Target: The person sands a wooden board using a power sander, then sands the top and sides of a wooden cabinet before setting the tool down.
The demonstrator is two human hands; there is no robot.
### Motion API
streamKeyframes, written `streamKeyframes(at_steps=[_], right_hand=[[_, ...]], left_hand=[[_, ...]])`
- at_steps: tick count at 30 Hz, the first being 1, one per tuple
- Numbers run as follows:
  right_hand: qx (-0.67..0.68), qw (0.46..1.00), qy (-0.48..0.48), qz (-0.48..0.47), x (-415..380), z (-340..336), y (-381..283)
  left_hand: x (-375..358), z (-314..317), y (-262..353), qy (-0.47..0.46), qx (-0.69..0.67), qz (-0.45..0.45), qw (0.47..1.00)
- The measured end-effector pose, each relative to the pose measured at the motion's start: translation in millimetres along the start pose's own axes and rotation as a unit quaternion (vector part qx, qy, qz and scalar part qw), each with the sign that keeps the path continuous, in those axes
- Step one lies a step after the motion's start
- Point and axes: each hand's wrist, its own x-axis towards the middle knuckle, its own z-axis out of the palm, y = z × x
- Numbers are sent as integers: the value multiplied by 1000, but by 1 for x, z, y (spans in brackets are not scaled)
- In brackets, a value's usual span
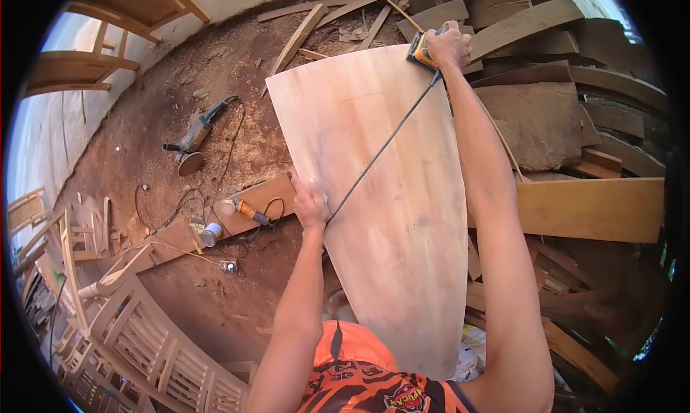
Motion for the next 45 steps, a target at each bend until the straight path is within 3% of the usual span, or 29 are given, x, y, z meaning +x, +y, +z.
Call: streamKeyframes(at_steps=[5, 8, 10, 14, 22, 24, 28, 30, 32, 34, 35, 37, 38, 39, 40, 41, 42, 43, 45], right_hand=[[-24, 995, -24, -92, -19, -1, -9], [-51, 991, -32, -119, -44, 1, 3], [-48, 989, -32, -139, -65, 1, 22], [-55, 985, -33, -163, -123, -10, 67], [-51, 986, -3, -159, -248, -41, 162], [-51, 988, 1, -147, -285, -52, 183], [-49, 993, -27, -102, -365, -76, 226], [-48, 996, -18, -75, -406, -87, 252], [-57, 995, -72, -50, -443, -101, 280], [-42, 996, -74, -16, -482, -118, 305], [-26, 996, -83, -1, -503, -125, 318], [-13, 997, -63, 52, -546, -139, 346], [0, 996, -66, 63, -569, -143, 362], [14, 995, -64, 68, -589, -150, 377], [26, 996, -48, 77, -612, -147, 397], [35, 993, -28, 108, -632, -150, 411], [39, 992, -37, 117, -652, -154, 424], [42, 990, -49, 126, -672, -159, 437], [46, 983, -28, 176, -715, -164, 465]], left_hand=[[1, 3, -1, -13, -12, 2, 1000], [2, 1, -5, -31, 70, -44, 996], [1, 5, -10, 2, 49, -11, 999], [0, -2, 2, -18, 29, -35, 999], [7, 4, -8, -36, 6, -13, 999], [11, 16, -21, 12, -24, 43, 999], [7, 6, -15, -1, -37, 62, 997], [13, 7, -41, -23, -84, 126, 988], [16, -12, -88, -138, -71, 179, 972], [-12, -47, -144, -231, -78, 135, 960], [-33, -68, -185, -235, -27, 157, 959], [-85, -121, -257, -292, 61, 58, 953], [-123, -156, -283, -317, 72, 51, 944], [-124, -171, -380, -337, 129, 49, 931], [-154, -208, -419, -361, 188, 105, 908], [-182, -248, -437, -469, 247, 100, 842], [-209, -277, -429, -567, 247, -209, 758], [-256, -306, -376, -537, 412, -230, 699], [-292, -349, -379, -546, 413, -201, 701]])
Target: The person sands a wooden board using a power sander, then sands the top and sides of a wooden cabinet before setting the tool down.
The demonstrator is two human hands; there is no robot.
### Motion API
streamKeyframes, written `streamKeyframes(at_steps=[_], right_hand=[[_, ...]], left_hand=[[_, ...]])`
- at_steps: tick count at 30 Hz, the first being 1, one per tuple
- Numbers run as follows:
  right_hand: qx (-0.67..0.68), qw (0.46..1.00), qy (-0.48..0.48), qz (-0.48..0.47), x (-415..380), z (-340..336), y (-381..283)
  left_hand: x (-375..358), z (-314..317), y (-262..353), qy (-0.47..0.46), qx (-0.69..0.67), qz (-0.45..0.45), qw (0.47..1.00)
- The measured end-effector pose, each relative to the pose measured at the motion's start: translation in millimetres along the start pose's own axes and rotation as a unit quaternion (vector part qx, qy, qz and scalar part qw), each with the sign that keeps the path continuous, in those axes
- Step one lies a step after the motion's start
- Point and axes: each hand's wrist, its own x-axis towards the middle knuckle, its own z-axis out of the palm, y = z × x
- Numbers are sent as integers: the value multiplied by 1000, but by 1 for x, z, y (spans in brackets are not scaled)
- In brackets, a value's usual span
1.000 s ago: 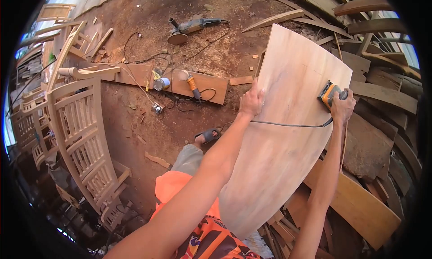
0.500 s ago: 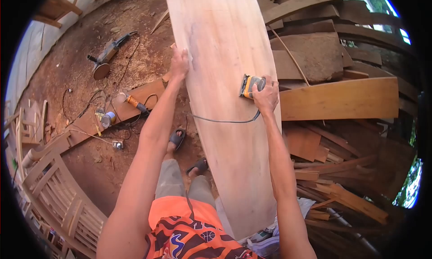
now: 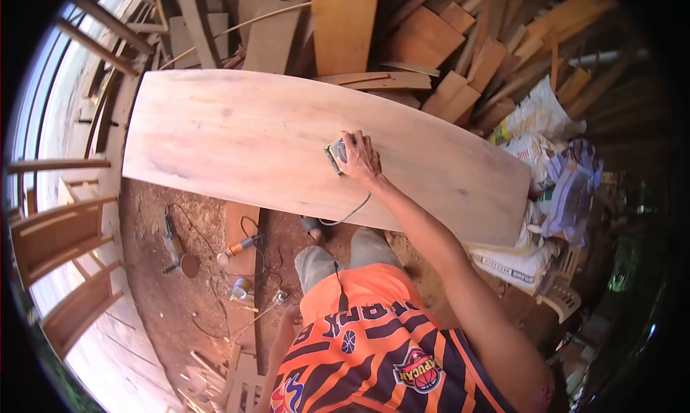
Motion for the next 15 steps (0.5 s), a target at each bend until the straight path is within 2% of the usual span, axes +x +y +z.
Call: streamKeyframes(at_steps=[2, 5, 7, 10, 12, 13, 15], right_hand=[[34, 999, 15, -5, -32, -9, 44], [52, 997, 47, 30, -80, -17, 98], [67, 994, 50, 65, -104, -16, 134], [78, 991, 58, 91, -135, -16, 179], [78, 991, 40, 99, -154, -27, 203], [87, 989, 46, 108, -159, -30, 216], [85, 990, 52, 103, -172, -37, 244]], left_hand=[[-2, 12, -9, 28, -35, 54, 998], [-7, 9, 33, 72, -99, 110, 986], [-12, 3, 77, 98, -131, 142, 976], [-30, 0, 152, 124, -100, 180, 971], [-49, 2, 211, 179, -61, 241, 952], [-70, 18, 236, 183, -47, 243, 951], [-108, 56, 271, 184, -29, 317, 930]])
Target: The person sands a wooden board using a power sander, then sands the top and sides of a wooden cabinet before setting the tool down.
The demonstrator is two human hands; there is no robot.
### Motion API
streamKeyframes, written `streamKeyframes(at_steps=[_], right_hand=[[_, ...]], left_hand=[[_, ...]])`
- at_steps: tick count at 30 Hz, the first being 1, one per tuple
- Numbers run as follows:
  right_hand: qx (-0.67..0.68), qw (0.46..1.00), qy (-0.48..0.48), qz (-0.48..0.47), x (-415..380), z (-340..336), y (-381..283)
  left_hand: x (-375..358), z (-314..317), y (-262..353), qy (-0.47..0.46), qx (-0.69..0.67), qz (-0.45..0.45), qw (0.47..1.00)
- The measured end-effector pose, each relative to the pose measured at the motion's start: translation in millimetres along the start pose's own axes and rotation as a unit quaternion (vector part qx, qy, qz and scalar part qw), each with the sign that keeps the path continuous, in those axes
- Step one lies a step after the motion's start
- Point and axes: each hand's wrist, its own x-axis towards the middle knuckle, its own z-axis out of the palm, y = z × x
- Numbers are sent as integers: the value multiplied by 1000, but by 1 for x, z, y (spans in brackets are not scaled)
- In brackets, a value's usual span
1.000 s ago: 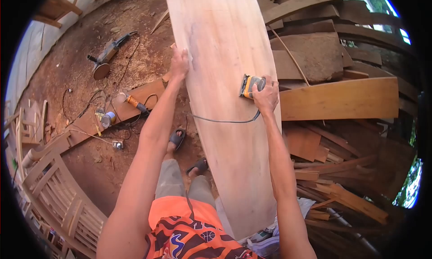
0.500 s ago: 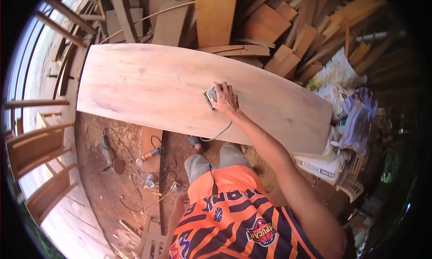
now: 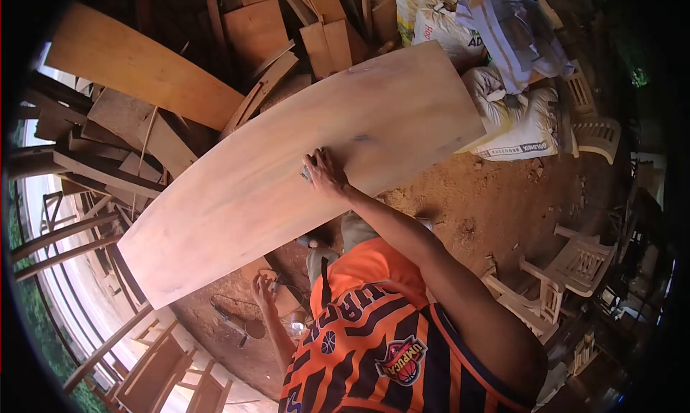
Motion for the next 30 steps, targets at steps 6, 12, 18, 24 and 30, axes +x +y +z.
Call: streamKeyframes(at_steps=[6, 12, 18, 24, 30], right_hand=[[-9, 996, 79, 47, -20, -28, 66], [-22, 980, 147, 135, -52, -56, 135], [-38, 952, 175, 249, -89, -92, 201], [-9, 900, 135, 415, -117, -99, 264], [-20, 912, 132, 387, -150, -66, 222]], left_hand=[[-52, 75, 14, -121, 143, 43, 981], [-79, 100, -87, -219, 233, 69, 945], [-103, 86, -155, -132, 83, 30, 987], [-159, 69, -230, -29, -100, 77, 992], [-291, 87, -395, 117, -192, -42, 973]])
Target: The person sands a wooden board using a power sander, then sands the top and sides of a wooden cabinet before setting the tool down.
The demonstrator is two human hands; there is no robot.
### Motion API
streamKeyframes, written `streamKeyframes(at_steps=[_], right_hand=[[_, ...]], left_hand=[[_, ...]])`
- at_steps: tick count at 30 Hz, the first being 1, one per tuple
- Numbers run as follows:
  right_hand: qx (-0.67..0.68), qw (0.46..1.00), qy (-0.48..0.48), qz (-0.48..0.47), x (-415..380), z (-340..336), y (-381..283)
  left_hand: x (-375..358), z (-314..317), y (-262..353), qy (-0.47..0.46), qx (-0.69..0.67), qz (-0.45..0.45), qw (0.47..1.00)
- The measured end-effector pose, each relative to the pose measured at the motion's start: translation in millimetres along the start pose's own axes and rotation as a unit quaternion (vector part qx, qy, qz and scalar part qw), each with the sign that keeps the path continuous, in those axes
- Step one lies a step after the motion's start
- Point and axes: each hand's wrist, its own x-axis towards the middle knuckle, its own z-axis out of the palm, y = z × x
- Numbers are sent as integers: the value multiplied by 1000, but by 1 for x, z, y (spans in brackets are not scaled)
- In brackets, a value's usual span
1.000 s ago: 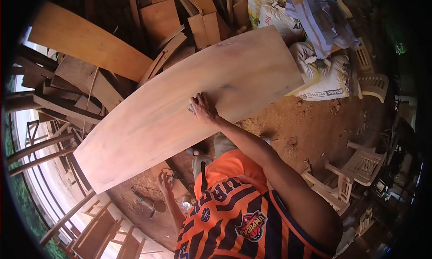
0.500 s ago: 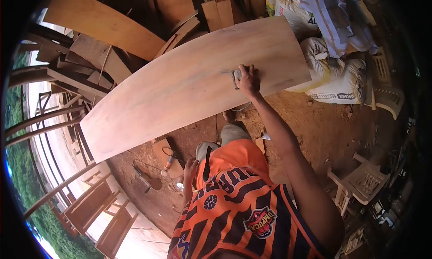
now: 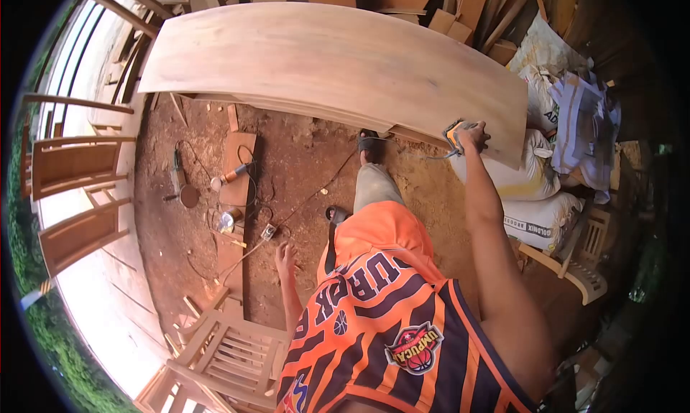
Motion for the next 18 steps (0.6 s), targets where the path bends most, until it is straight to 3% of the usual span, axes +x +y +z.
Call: streamKeyframes(at_steps=[3, 5, 6, 8, 10, 14, 16, 17, 18], right_hand=[[-5, 997, -14, -77, -44, 17, -23], [0, 992, -29, -119, -72, 23, -44], [-9, 989, -39, -144, -79, 30, -51], [-36, 979, -62, -191, -112, 24, -73], [-26, 973, -71, -219, -129, 36, -88], [-20, 961, -97, -260, -163, 54, -123], [-25, 954, -99, -283, -168, 63, -136], [-45, 947, -97, -303, -169, 69, -144], [-64, 940, -94, -321, -172, 74, -152]], left_hand=[[-73, -36, -146, 107, -91, -130, 982], [-116, -55, -273, 84, -106, 75, 988], [-145, -56, -295, 111, -89, -10, 990], [-190, -45, -322, 155, -109, -136, 972], [-221, -31, -341, 190, -169, -195, 947], [-245, -6, -349, 230, -313, -195, 901], [-228, 2, -331, 151, -31, -146, 977], [-223, 10, -314, 130, 107, -110, 980], [-212, 34, -273, 198, -126, -165, 958]])
